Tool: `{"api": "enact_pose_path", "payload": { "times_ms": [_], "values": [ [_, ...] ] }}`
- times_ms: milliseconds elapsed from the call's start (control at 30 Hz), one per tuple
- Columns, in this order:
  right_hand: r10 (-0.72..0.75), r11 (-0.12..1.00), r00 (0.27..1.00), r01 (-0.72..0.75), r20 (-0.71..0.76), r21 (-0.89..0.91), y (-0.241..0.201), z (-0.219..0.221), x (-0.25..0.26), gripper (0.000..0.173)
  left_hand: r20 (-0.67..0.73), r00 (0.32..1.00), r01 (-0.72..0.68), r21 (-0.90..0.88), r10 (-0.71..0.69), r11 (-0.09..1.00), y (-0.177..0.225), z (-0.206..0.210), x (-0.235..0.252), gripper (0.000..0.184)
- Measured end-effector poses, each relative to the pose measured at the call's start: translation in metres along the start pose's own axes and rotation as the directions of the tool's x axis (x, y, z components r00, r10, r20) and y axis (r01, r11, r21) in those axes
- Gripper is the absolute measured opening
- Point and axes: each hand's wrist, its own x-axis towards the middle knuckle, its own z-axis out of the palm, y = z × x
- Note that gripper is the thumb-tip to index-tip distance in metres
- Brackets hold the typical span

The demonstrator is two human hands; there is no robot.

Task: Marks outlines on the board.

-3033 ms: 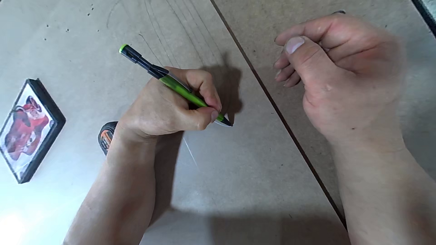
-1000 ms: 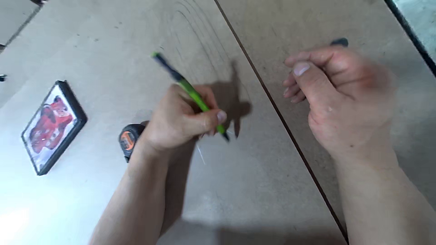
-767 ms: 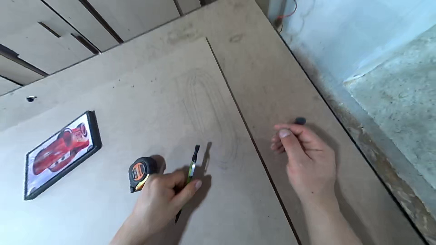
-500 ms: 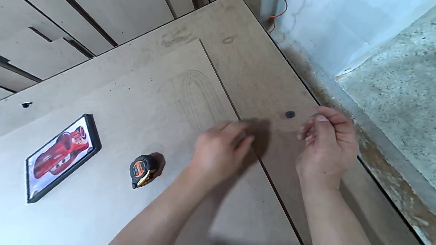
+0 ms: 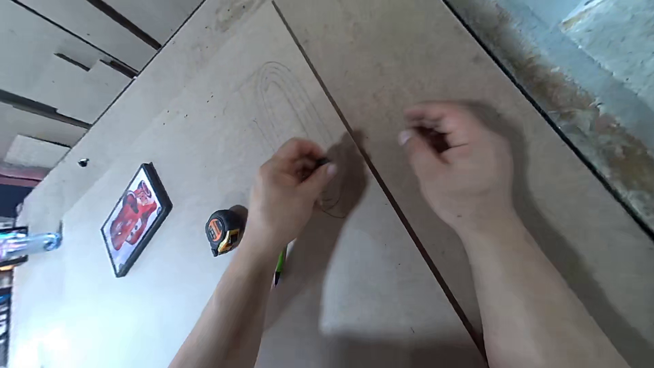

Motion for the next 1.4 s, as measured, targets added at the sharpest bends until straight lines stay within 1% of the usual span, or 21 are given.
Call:
{"api": "enact_pose_path", "payload": {
  "times_ms": [33,67,100,167,233,300,367,467,567,667,733,833,900,967,1000,1067,1133,1167,1233,1300,1400],
  "values": [
    [-0.035,0.997,0.997,0.04,0.071,-0.071,-0.002,0.003,-0.002,0.026,0.015,0.996,0.087,0.008,-0.087,0.996,-0.003,-0.004,-0.01,0.021],
    [-0.057,0.991,0.992,0.07,0.114,-0.11,-0.002,0.004,-0.003,0.026,0.036,0.99,0.137,0.033,-0.138,0.99,-0.003,-0.004,-0.016,0.02],
    [-0.069,0.988,0.99,0.084,0.121,-0.128,-0.002,0.005,-0.003,0.026,0.053,0.987,0.149,0.067,-0.153,0.987,-0.001,0.0,-0.02,0.018],
    [-0.078,0.987,0.993,0.089,0.086,-0.131,0.0,0.005,-0.001,0.027,0.067,0.992,0.096,0.179,-0.109,0.979,0.005,0.011,-0.018,0.013],
    [-0.103,0.982,0.988,0.119,0.112,-0.145,0.002,0.006,0.001,0.031,0.047,0.998,0.031,0.337,-0.049,0.941,0.011,0.023,-0.012,0.007],
    [-0.134,0.96,0.966,0.182,0.221,-0.214,0.003,0.008,-0.001,0.04,0.034,0.999,-0.004,0.45,-0.013,0.893,0.015,0.029,-0.013,0.003],
    [-0.152,0.926,0.929,0.253,0.336,-0.279,0.003,0.01,-0.003,0.048,0.074,0.997,-0.05,0.501,0.015,0.864,0.018,0.03,-0.025,0.005],
    [-0.139,0.906,0.913,0.273,0.383,-0.323,0.003,0.012,-0.002,0.052,0.13,0.988,-0.14,0.524,0.084,0.84,0.018,0.029,-0.031,0.009],
    [-0.107,0.905,0.903,0.261,0.416,-0.335,0.002,0.011,-0.001,0.056,0.089,0.992,-0.124,0.557,0.089,0.822,0.017,0.03,-0.009,0.01],
    [-0.113,0.912,0.907,0.257,0.405,-0.321,0.001,0.011,-0.001,0.056,0.07,0.995,-0.098,0.559,0.071,0.823,0.019,0.031,-0.017,0.008],
    [-0.13,0.908,0.912,0.267,0.39,-0.322,0.003,0.011,0.0,0.054,0.088,0.991,-0.135,0.56,0.104,0.818,0.018,0.031,-0.024,0.008],
    [-0.127,0.904,0.9,0.278,0.417,-0.326,0.003,0.012,0.0,0.055,0.058,0.987,-0.156,0.568,0.15,0.808,0.011,0.033,-0.005,0.009],
    [-0.118,0.906,0.9,0.27,0.419,-0.326,0.002,0.012,-0.001,0.057,0.029,0.994,-0.106,0.571,0.109,0.814,0.012,0.034,0.005,0.007],
    [-0.124,0.909,0.905,0.268,0.407,-0.319,0.001,0.013,-0.001,0.057,0.054,0.998,-0.065,0.549,0.043,0.833,0.02,0.032,-0.011,0.008],
    [-0.131,0.911,0.908,0.269,0.399,-0.313,0.001,0.013,-0.002,0.056,0.08,0.996,-0.073,0.538,0.036,0.84,0.022,0.032,-0.024,0.008],
    [-0.137,0.91,0.908,0.273,0.396,-0.312,0.003,0.012,-0.001,0.056,0.108,0.991,-0.123,0.537,0.077,0.834,0.018,0.033,-0.035,0.008],
    [-0.13,0.905,0.901,0.278,0.414,-0.321,0.003,0.012,-0.001,0.056,0.087,0.989,-0.147,0.56,0.118,0.815,0.013,0.034,-0.021,0.008],
    [-0.126,0.903,0.899,0.279,0.419,-0.326,0.003,0.013,-0.001,0.056,0.056,0.99,-0.136,0.574,0.127,0.807,0.012,0.035,-0.01,0.008],
    [-0.121,0.9,0.901,0.276,0.417,-0.336,0.001,0.013,-0.002,0.057,0.001,0.996,-0.07,0.587,0.085,0.807,0.014,0.037,0.004,0.008],
    [-0.131,0.903,0.904,0.278,0.407,-0.327,0.001,0.013,-0.003,0.055,0.0,0.999,-0.036,0.565,0.044,0.824,0.019,0.038,-0.011,0.009],
    [-0.134,0.9,0.904,0.282,0.405,-0.332,0.002,0.013,-0.002,0.053,0.042,0.996,-0.089,0.56,0.079,0.824,0.016,0.039,-0.026,0.009]
  ]
}}
